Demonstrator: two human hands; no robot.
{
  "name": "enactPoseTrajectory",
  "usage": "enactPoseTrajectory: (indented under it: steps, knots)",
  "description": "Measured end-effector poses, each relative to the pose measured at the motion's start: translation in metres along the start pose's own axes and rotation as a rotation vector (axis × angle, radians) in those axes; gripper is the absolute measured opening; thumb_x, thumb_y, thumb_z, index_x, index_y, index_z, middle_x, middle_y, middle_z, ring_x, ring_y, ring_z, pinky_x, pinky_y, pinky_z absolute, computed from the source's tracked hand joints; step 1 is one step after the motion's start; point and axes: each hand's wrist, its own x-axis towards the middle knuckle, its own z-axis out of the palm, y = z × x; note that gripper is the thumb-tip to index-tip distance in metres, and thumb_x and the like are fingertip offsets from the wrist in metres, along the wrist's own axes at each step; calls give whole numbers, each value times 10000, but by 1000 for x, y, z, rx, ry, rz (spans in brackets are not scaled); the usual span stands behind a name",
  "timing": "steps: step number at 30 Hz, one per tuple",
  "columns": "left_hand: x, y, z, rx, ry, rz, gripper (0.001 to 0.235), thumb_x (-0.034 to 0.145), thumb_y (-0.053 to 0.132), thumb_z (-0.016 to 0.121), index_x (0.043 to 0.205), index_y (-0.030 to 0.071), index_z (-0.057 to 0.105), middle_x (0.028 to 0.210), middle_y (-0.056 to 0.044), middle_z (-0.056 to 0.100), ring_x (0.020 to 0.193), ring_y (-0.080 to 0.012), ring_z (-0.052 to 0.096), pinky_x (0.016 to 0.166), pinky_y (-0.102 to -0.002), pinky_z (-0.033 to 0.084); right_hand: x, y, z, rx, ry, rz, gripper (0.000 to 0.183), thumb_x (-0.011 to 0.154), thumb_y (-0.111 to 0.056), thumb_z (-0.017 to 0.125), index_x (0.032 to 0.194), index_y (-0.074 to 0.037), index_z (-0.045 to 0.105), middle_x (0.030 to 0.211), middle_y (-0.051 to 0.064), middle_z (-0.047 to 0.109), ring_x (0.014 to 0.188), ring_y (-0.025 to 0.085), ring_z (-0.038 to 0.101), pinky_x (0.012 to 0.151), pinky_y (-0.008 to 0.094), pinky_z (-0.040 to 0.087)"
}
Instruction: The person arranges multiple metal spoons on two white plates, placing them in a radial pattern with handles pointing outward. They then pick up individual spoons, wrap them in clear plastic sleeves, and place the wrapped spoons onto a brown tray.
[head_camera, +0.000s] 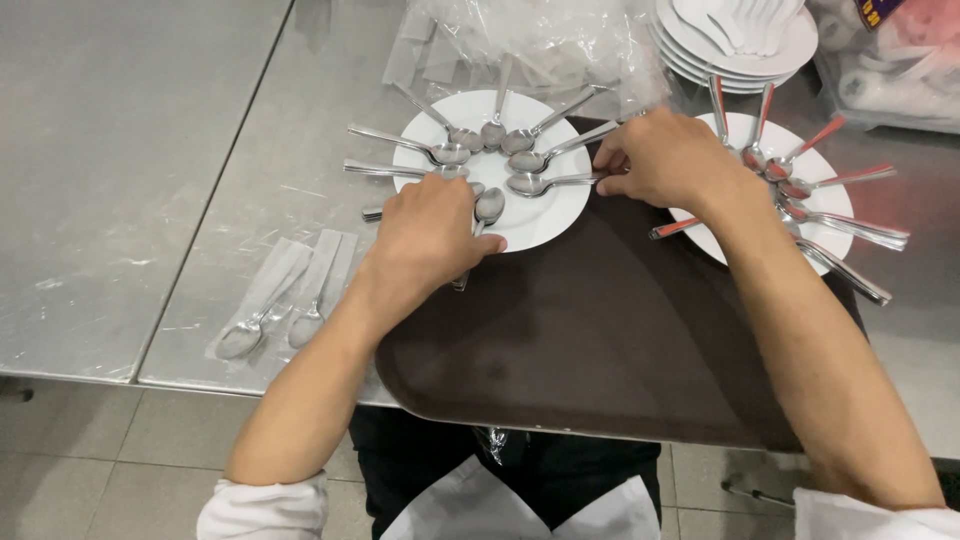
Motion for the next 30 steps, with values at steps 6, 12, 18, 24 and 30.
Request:
enactPoseTrajectory:
  steps: [6,12,18,24,30]
  knots:
    - [-6,-14,-20,-70,151,-44,441,941,342,742,1014,-92,742,908,-337,705,983,-567,702,801,-662,543,-10,1,-16,-10,93,-7,278,897,-270,799,1136,-126,804,1037,138,796,1008,404,740,861,512,551]
    - [18,-68,-18,-26,662,-199,410,1012,466,759,916,74,688,774,-127,688,709,-458,637,605,-542,466,-66,11,-11,129,997,-301,107,1061,0,791,1159,21,755,1025,120,725,915,274,699,830,405,511]
    - [30,-86,-16,-104,913,-128,462,1019,428,837,770,138,577,542,14,554,537,-282,551,525,-441,413,-91,-11,2,317,1024,-204,260,1060,20,728,1296,64,628,1009,134,755,900,249,721,844,383,541]
    - [25,-102,-14,-215,1246,178,511,1135,335,725,775,110,439,591,43,379,532,-133,329,552,-323,313,-83,-35,44,245,883,-360,176,991,-69,753,1159,-43,706,774,-17,590,710,177,590,852,401,523]
    - [-44,-113,1,-84,797,-78,422,1103,422,638,820,117,565,660,24,563,591,-242,538,584,-419,397,-88,-40,42,206,931,-478,119,1012,-45,763,1123,-25,723,766,6,613,675,184,586,705,368,485]
